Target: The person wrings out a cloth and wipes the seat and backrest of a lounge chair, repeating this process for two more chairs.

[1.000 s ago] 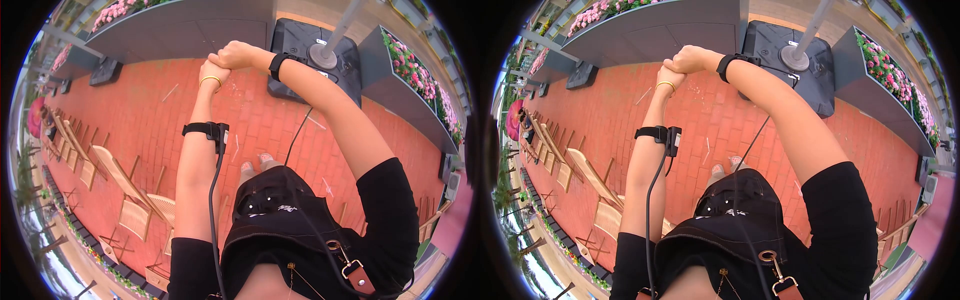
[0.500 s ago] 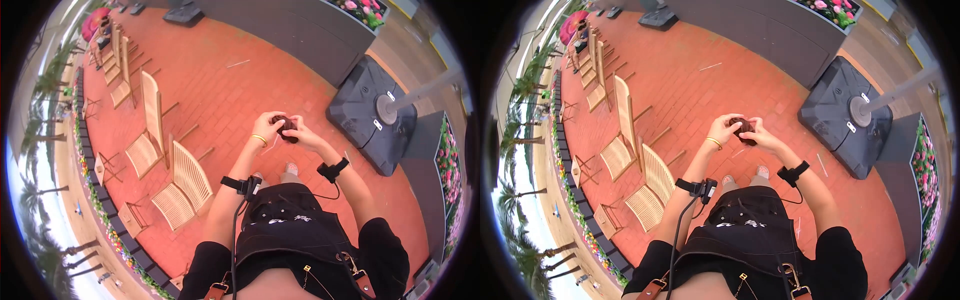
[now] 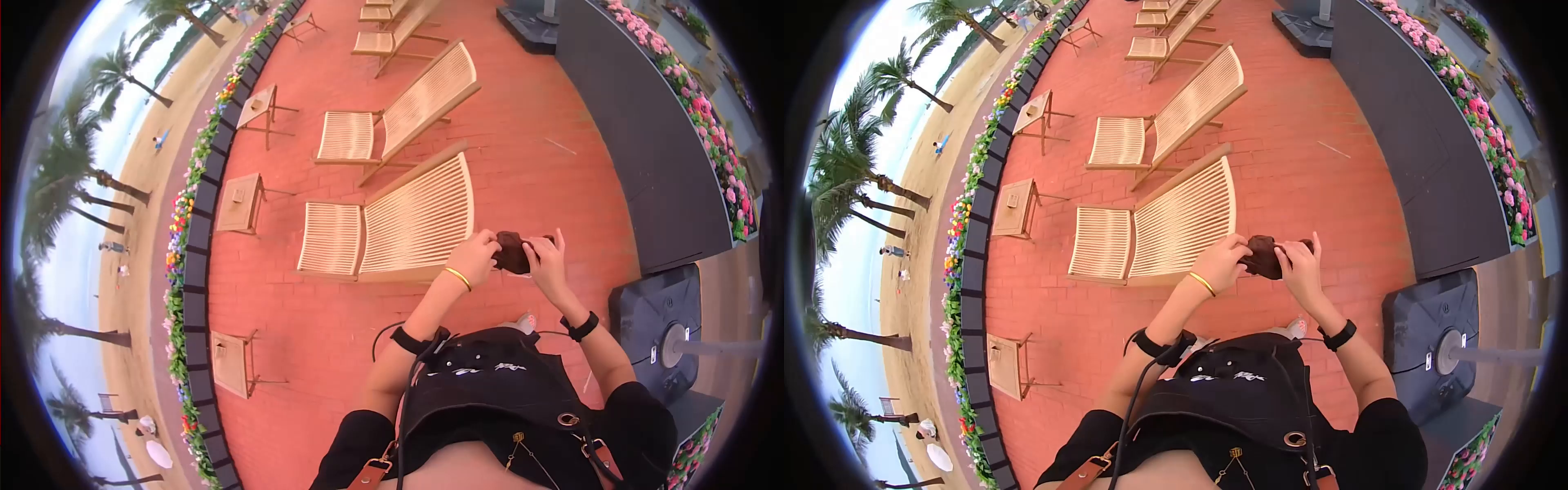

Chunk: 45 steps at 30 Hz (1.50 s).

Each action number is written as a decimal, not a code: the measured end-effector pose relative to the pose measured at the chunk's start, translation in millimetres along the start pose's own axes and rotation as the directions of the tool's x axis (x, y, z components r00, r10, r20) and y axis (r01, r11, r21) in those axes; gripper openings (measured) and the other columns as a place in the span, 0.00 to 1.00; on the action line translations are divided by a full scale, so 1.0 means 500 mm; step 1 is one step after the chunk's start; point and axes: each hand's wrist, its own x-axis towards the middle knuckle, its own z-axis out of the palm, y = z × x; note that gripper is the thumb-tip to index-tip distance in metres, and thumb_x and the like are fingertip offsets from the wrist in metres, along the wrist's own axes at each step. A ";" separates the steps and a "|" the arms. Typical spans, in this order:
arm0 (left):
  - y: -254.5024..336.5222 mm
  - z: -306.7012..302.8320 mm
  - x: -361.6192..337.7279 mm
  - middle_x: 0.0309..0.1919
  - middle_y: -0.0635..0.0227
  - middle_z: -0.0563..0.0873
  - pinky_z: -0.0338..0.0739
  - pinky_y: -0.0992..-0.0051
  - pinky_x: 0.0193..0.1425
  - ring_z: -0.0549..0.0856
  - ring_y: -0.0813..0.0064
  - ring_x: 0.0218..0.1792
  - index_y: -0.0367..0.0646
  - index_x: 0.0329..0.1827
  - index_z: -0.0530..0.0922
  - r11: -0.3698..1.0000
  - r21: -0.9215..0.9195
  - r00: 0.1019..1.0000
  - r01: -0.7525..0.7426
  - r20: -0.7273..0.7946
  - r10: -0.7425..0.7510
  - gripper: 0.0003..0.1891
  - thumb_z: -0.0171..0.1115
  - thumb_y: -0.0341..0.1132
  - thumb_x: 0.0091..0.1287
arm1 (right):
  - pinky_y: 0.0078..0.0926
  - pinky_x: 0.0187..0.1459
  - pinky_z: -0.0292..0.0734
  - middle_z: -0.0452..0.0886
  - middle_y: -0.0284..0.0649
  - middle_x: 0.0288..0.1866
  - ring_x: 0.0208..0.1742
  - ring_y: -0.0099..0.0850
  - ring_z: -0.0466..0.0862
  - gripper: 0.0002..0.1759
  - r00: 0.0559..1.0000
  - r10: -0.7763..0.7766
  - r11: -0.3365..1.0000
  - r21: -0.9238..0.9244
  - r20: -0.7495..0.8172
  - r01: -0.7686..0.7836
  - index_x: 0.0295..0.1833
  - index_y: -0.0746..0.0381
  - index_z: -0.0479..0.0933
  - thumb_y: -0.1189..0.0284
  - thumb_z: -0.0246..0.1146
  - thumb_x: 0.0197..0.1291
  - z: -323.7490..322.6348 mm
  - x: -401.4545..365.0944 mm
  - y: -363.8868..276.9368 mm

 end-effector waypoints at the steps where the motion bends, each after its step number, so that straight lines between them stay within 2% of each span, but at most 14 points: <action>1: -0.025 -0.022 -0.048 0.45 0.62 0.77 0.74 0.69 0.52 0.77 0.61 0.49 0.40 0.44 0.78 0.999 -0.033 0.989 -0.012 -0.147 0.007 0.18 0.67 0.29 0.47 | 0.36 0.51 0.69 0.80 0.41 0.33 0.43 0.38 0.78 0.08 0.992 -0.104 0.984 0.151 0.066 0.094 0.40 0.62 0.78 0.71 0.58 0.57 0.037 0.008 -0.051; 7: -0.168 -0.125 -0.360 0.48 0.56 0.78 0.73 0.68 0.52 0.78 0.61 0.47 0.40 0.54 0.72 0.873 -0.487 0.929 0.030 -0.308 -0.203 0.31 0.73 0.33 0.43 | 0.30 0.27 0.74 0.80 0.43 0.27 0.27 0.40 0.80 0.07 0.928 -0.289 0.821 0.560 0.235 0.114 0.35 0.64 0.78 0.71 0.60 0.54 0.190 0.012 -0.458; 9: -0.185 -0.196 -0.469 0.37 0.59 0.82 0.75 0.68 0.46 0.82 0.65 0.39 0.42 0.50 0.76 0.681 -0.605 0.793 0.412 -0.130 -0.595 0.26 0.73 0.34 0.45 | 0.30 0.30 0.75 0.81 0.42 0.28 0.29 0.38 0.82 0.11 0.899 -0.331 0.751 0.657 0.286 0.067 0.40 0.63 0.78 0.68 0.62 0.53 0.225 0.018 -0.559; 15: -0.361 -0.263 -0.677 0.24 0.63 0.80 0.75 0.68 0.34 0.80 0.62 0.29 0.40 0.31 0.78 0.879 -0.113 0.743 0.463 -0.490 -0.455 0.15 0.73 0.34 0.42 | 0.33 0.39 0.75 0.81 0.44 0.33 0.36 0.38 0.81 0.14 0.684 -0.483 0.760 0.649 0.547 0.018 0.40 0.64 0.77 0.68 0.65 0.50 0.326 0.071 -0.714; 18: -0.437 -0.296 -0.734 0.27 0.63 0.79 0.74 0.67 0.34 0.79 0.60 0.30 0.39 0.29 0.76 0.850 -0.234 0.714 0.473 -0.464 -0.525 0.16 0.73 0.34 0.41 | 0.32 0.39 0.72 0.79 0.46 0.33 0.37 0.41 0.78 0.14 0.431 -0.563 0.763 0.644 0.705 -0.056 0.39 0.66 0.77 0.73 0.66 0.45 0.413 0.092 -0.745; 23: -0.626 -0.354 -0.827 0.30 0.63 0.78 0.74 0.67 0.37 0.79 0.61 0.33 0.40 0.31 0.76 0.860 -0.321 0.734 0.397 -0.451 -0.508 0.14 0.72 0.33 0.43 | 0.31 0.37 0.72 0.79 0.44 0.31 0.36 0.39 0.79 0.13 0.553 -0.526 0.780 0.626 0.647 0.009 0.37 0.65 0.78 0.72 0.67 0.43 0.580 0.163 -0.862; 27: -0.765 -0.441 -0.936 0.30 0.64 0.79 0.73 0.66 0.43 0.79 0.59 0.38 0.39 0.21 0.70 0.839 -0.270 0.722 0.472 -0.427 -0.544 0.15 0.72 0.30 0.39 | 0.32 0.36 0.73 0.80 0.42 0.30 0.34 0.38 0.80 0.11 0.420 -0.640 0.714 0.700 0.643 0.015 0.35 0.63 0.78 0.73 0.63 0.42 0.746 0.235 -1.054; 29: -0.816 -0.509 -0.993 0.31 0.64 0.80 0.74 0.65 0.43 0.79 0.60 0.39 0.39 0.17 0.66 0.929 -0.026 0.749 0.370 -0.582 -0.315 0.17 0.71 0.28 0.38 | 0.36 0.40 0.73 0.79 0.46 0.36 0.40 0.42 0.79 0.12 0.255 -0.764 0.632 0.768 0.593 0.107 0.38 0.65 0.77 0.73 0.61 0.44 0.787 0.279 -1.201; 31: -0.867 -0.540 -1.068 0.32 0.62 0.82 0.75 0.66 0.41 0.81 0.63 0.38 0.38 0.15 0.64 0.895 -0.259 0.695 0.362 -0.565 -0.445 0.17 0.69 0.26 0.40 | 0.37 0.42 0.74 0.79 0.45 0.36 0.42 0.43 0.78 0.12 0.159 -0.839 0.539 0.833 0.520 0.120 0.38 0.66 0.76 0.74 0.61 0.45 0.821 0.313 -1.329; 33: -0.891 -0.594 -1.126 0.29 0.60 0.82 0.75 0.66 0.36 0.82 0.63 0.33 0.37 0.21 0.66 0.506 -0.610 0.516 0.610 -0.179 -0.838 0.15 0.68 0.25 0.41 | 0.37 0.42 0.74 0.79 0.44 0.37 0.43 0.43 0.78 0.12 0.137 -0.842 0.539 0.819 0.521 0.196 0.38 0.65 0.77 0.74 0.62 0.44 0.863 0.351 -1.419; 35: -0.959 -0.624 -1.160 0.27 0.61 0.80 0.74 0.67 0.33 0.81 0.64 0.30 0.37 0.26 0.68 0.503 -0.636 0.459 0.585 -0.253 -0.852 0.15 0.68 0.26 0.42 | 0.37 0.41 0.74 0.78 0.44 0.36 0.43 0.43 0.78 0.12 0.083 -0.872 0.487 0.835 0.483 0.255 0.38 0.65 0.77 0.75 0.62 0.43 0.921 0.380 -1.476; 37: -1.029 -0.646 -1.182 0.24 0.62 0.79 0.73 0.68 0.30 0.80 0.64 0.26 0.37 0.31 0.71 0.478 -0.666 0.382 0.573 -0.298 -0.875 0.15 0.69 0.27 0.43 | 0.37 0.40 0.74 0.77 0.44 0.35 0.42 0.42 0.78 0.11 0.117 -0.871 0.491 0.831 0.477 0.262 0.36 0.65 0.76 0.77 0.62 0.43 0.984 0.388 -1.490; 40: -1.166 -0.707 -1.190 0.24 0.64 0.78 0.69 0.67 0.35 0.79 0.63 0.28 0.41 0.38 0.75 0.729 -0.201 0.632 0.655 -0.382 -0.674 0.20 0.72 0.35 0.42 | 0.37 0.40 0.73 0.75 0.42 0.34 0.41 0.41 0.77 0.09 0.270 -0.798 0.602 0.726 0.538 0.333 0.34 0.66 0.76 0.78 0.61 0.43 1.054 0.391 -1.479; 45: -1.337 -0.842 -1.107 0.21 0.59 0.75 0.71 0.66 0.31 0.76 0.59 0.26 0.39 0.29 0.76 0.909 0.042 0.883 0.416 -0.259 -0.392 0.16 0.73 0.32 0.39 | 0.36 0.41 0.72 0.74 0.42 0.32 0.42 0.39 0.75 0.08 0.650 -0.521 0.818 0.540 0.553 0.196 0.34 0.64 0.76 0.79 0.61 0.43 1.085 0.416 -1.446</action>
